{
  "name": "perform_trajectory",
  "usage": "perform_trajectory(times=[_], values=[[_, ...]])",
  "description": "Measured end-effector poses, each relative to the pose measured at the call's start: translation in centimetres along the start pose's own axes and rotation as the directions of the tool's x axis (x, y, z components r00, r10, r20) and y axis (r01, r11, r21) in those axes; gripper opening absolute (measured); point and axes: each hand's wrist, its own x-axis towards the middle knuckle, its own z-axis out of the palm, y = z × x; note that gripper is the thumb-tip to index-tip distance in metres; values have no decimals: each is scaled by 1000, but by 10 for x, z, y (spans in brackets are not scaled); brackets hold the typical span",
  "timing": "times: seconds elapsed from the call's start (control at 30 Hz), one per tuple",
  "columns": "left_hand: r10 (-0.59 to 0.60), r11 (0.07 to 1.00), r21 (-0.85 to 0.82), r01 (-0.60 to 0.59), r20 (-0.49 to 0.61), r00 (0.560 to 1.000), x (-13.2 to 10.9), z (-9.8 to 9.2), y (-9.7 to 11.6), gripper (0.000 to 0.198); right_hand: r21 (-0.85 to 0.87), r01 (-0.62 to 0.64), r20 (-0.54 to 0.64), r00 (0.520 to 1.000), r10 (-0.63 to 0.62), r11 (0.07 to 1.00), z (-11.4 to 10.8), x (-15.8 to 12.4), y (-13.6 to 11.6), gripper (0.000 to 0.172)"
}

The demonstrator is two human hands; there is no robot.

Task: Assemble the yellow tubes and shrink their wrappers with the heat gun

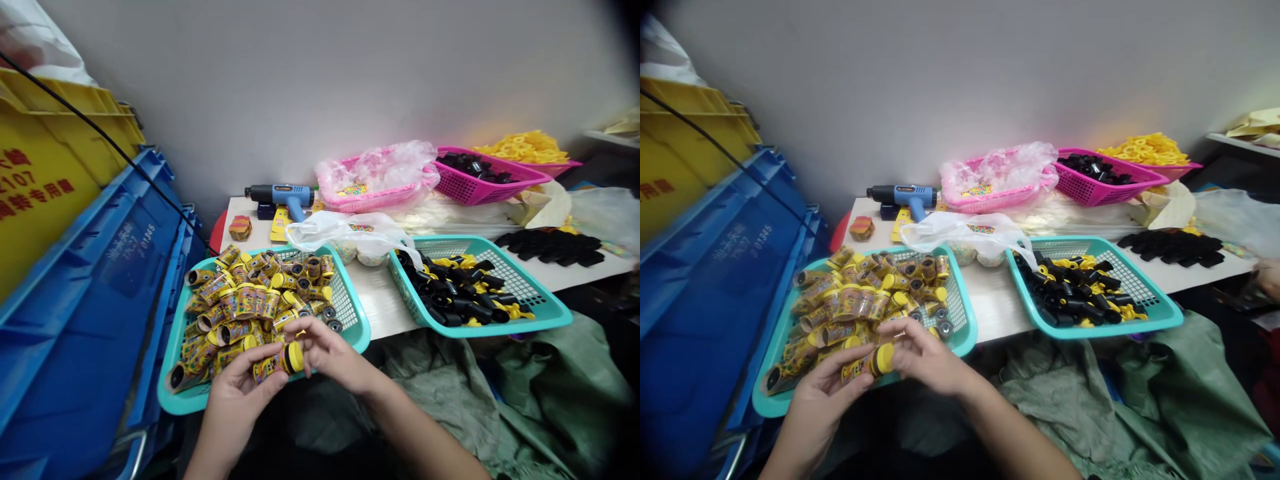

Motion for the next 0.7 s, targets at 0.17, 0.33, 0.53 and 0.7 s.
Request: perform_trajectory(times=[0.17, 0.33, 0.53, 0.7], values=[[17, 999, 36, -18, 28, 999, -4, 6, -2, 23, 319, -170, 69, 985, 156, 932, 7, -1, 15, 58], [55, 998, 41, -57, 29, 998, -5, 11, 0, 28, -201, 141, -89, 983, -161, 970, 10, -15, 4, 46], [13, 999, 38, -14, 43, 999, -4, 5, -1, 68, -764, 276, -24, 891, -453, 583, -21, -12, -31, 39], [183, 876, 460, -144, -43, 982, 0, -17, -13, 26, -945, -126, -226, 919, -323, 302, -48, 6, -41, 45]])
